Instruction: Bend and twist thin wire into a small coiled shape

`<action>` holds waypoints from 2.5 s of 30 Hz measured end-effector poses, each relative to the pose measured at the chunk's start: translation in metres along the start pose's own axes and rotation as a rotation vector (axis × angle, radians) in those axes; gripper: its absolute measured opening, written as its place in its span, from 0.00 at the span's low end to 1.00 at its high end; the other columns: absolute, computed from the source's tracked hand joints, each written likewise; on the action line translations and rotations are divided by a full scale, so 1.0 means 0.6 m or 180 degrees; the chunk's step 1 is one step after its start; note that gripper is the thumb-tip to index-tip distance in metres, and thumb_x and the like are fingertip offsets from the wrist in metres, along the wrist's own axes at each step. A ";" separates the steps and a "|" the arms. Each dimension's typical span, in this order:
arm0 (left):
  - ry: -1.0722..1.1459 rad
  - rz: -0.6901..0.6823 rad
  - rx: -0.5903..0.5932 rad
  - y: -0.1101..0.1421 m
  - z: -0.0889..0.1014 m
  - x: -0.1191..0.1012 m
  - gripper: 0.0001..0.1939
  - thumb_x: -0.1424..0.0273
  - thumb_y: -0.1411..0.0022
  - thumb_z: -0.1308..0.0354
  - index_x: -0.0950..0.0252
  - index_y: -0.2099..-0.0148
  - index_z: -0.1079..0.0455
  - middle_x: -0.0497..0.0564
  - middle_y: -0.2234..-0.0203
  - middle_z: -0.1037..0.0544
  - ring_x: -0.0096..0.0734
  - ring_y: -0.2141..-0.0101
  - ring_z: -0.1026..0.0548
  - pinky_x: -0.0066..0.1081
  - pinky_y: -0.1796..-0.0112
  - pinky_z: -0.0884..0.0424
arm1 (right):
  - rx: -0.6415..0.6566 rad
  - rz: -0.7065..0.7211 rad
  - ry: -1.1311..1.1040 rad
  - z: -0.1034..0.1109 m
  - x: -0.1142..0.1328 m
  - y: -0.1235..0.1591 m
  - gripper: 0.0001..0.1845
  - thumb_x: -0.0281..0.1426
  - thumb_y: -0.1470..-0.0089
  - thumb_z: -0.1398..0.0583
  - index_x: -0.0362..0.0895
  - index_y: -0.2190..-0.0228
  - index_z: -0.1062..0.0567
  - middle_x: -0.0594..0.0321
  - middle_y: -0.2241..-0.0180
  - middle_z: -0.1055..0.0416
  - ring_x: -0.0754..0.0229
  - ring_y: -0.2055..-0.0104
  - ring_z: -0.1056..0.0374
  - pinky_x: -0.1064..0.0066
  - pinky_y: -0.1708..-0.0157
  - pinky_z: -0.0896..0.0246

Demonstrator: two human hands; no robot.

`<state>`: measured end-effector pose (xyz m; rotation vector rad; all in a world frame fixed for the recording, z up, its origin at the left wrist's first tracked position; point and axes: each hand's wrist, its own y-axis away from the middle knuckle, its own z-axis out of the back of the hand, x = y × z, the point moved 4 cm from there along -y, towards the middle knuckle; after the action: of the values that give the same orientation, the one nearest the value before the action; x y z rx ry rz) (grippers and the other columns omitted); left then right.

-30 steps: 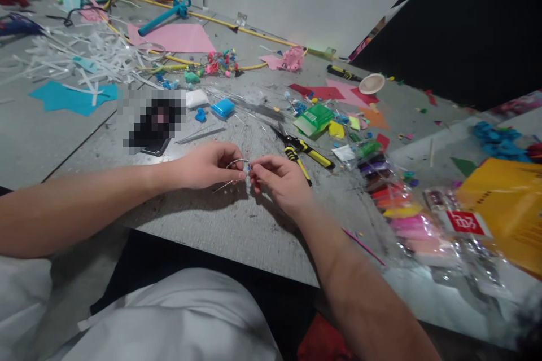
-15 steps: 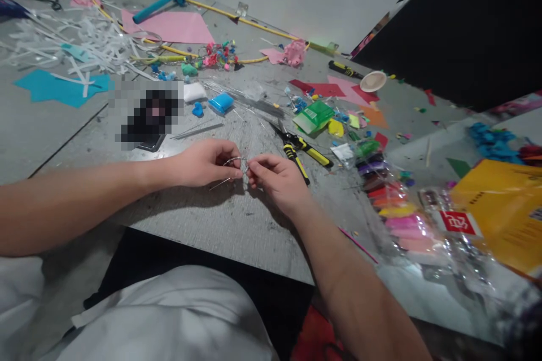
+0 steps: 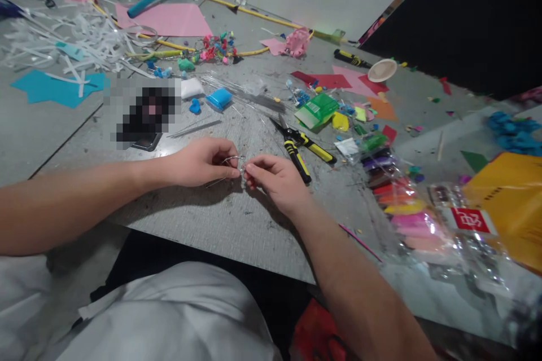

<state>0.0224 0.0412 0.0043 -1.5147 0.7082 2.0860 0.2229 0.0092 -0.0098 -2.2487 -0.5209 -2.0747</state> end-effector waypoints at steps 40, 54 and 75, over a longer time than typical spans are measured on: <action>0.0652 -0.0167 0.0166 0.005 -0.008 -0.004 0.20 0.59 0.35 0.18 0.63 0.58 0.25 0.54 0.63 0.13 0.38 0.61 0.14 0.35 0.60 0.21 | 0.0224 -0.0402 -0.0956 -0.009 -0.015 -0.007 0.14 0.36 0.51 0.20 0.43 0.72 0.17 0.66 0.76 0.26 0.62 0.72 0.34 0.68 0.69 0.34; 0.0437 -0.0098 -0.0227 0.000 0.001 0.000 0.19 0.59 0.38 0.20 0.62 0.59 0.25 0.50 0.68 0.18 0.32 0.69 0.22 0.32 0.67 0.28 | -0.0903 0.0875 0.0578 0.001 0.013 0.010 0.19 0.42 0.52 0.17 0.51 0.66 0.16 0.67 0.69 0.20 0.57 0.68 0.25 0.61 0.62 0.22; 0.0321 -0.0296 -0.0396 0.004 0.001 0.001 0.16 0.60 0.36 0.21 0.63 0.57 0.22 0.53 0.63 0.13 0.39 0.60 0.15 0.37 0.56 0.18 | -0.0730 0.1362 0.1588 -0.025 0.034 0.033 0.09 0.39 0.35 0.29 0.52 0.69 0.13 0.61 0.67 0.16 0.51 0.64 0.23 0.57 0.59 0.25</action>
<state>0.0203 0.0397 0.0042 -1.6974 0.5411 2.0289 0.2148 -0.0086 0.0154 -1.6237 0.2162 -2.4002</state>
